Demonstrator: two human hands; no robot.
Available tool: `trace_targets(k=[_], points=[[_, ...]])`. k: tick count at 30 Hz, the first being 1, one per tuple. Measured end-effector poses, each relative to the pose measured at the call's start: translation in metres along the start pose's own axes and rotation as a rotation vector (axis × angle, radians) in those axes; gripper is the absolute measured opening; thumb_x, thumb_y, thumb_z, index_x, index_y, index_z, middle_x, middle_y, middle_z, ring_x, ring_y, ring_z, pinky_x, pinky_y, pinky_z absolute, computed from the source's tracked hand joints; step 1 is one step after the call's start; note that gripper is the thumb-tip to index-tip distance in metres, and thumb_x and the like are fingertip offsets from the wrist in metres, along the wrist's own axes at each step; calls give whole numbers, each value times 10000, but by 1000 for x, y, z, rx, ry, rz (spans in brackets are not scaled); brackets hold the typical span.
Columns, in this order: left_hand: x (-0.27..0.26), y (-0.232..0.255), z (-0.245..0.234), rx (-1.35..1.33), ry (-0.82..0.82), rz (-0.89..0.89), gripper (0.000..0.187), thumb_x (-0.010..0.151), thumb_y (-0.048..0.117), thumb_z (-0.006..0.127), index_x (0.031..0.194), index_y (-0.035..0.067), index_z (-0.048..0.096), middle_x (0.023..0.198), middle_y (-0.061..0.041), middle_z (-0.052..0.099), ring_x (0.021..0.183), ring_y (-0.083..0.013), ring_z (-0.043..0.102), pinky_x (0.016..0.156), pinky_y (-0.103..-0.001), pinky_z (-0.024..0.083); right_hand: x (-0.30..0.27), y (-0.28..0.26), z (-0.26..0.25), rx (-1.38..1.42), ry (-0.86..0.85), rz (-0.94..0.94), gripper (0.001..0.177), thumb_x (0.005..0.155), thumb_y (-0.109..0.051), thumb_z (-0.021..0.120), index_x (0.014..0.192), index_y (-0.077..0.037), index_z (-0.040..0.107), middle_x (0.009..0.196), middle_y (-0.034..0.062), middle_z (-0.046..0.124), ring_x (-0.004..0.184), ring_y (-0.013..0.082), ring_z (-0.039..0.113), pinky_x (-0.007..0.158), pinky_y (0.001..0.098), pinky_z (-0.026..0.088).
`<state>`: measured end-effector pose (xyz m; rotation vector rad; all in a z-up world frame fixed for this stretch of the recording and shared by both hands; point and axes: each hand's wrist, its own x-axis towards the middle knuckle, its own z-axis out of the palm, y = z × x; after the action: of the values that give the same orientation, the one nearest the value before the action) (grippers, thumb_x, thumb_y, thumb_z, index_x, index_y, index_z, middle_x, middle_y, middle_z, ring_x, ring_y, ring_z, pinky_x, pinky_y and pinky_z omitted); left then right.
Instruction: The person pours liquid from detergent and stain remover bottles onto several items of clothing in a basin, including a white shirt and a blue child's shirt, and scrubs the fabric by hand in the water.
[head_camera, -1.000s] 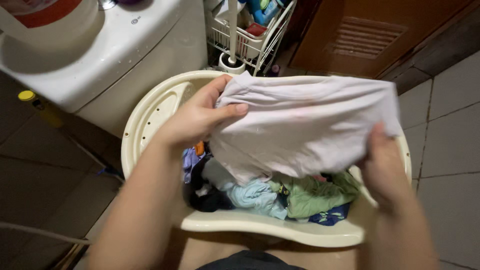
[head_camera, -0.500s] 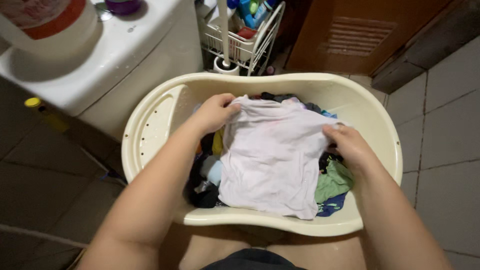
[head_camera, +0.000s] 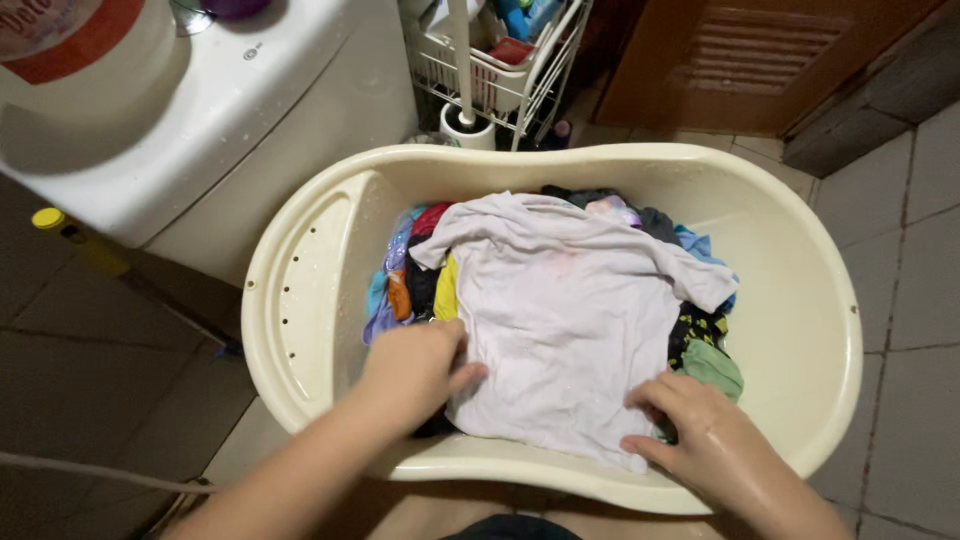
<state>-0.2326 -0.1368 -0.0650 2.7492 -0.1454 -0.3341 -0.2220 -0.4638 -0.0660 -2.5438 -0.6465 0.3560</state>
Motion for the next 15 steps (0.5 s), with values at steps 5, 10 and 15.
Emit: trace_targets(k=[5, 10, 15], points=[[-14, -10, -5, -78, 23, -14, 215, 785, 334, 713, 863, 134, 711, 791, -100, 736, 764, -334, 717, 688, -482, 555, -7, 2, -3, 0, -259, 119, 191, 774, -266, 780, 878, -109, 748, 789, 50, 744, 777, 212, 708, 734, 353, 578], [-3, -16, -35, 104, -203, 8, 267, 862, 419, 684, 883, 156, 725, 808, -110, 726, 789, -343, 701, 722, -486, 551, 9, -3, -29, 1, -522, 264, 220, 867, -384, 751, 983, -204, 801, 956, -5, 783, 844, 160, 754, 834, 301, 599], [61, -26, -38, -43, 478, 104, 237, 965, 343, 624, 1007, 116, 679, 964, -96, 728, 966, -345, 658, 821, -483, 510, 72, 19, -39, -233, 201, -52, 320, 939, -299, 639, 1182, -93, 671, 1077, 150, 698, 993, 343, 657, 882, 443, 515]])
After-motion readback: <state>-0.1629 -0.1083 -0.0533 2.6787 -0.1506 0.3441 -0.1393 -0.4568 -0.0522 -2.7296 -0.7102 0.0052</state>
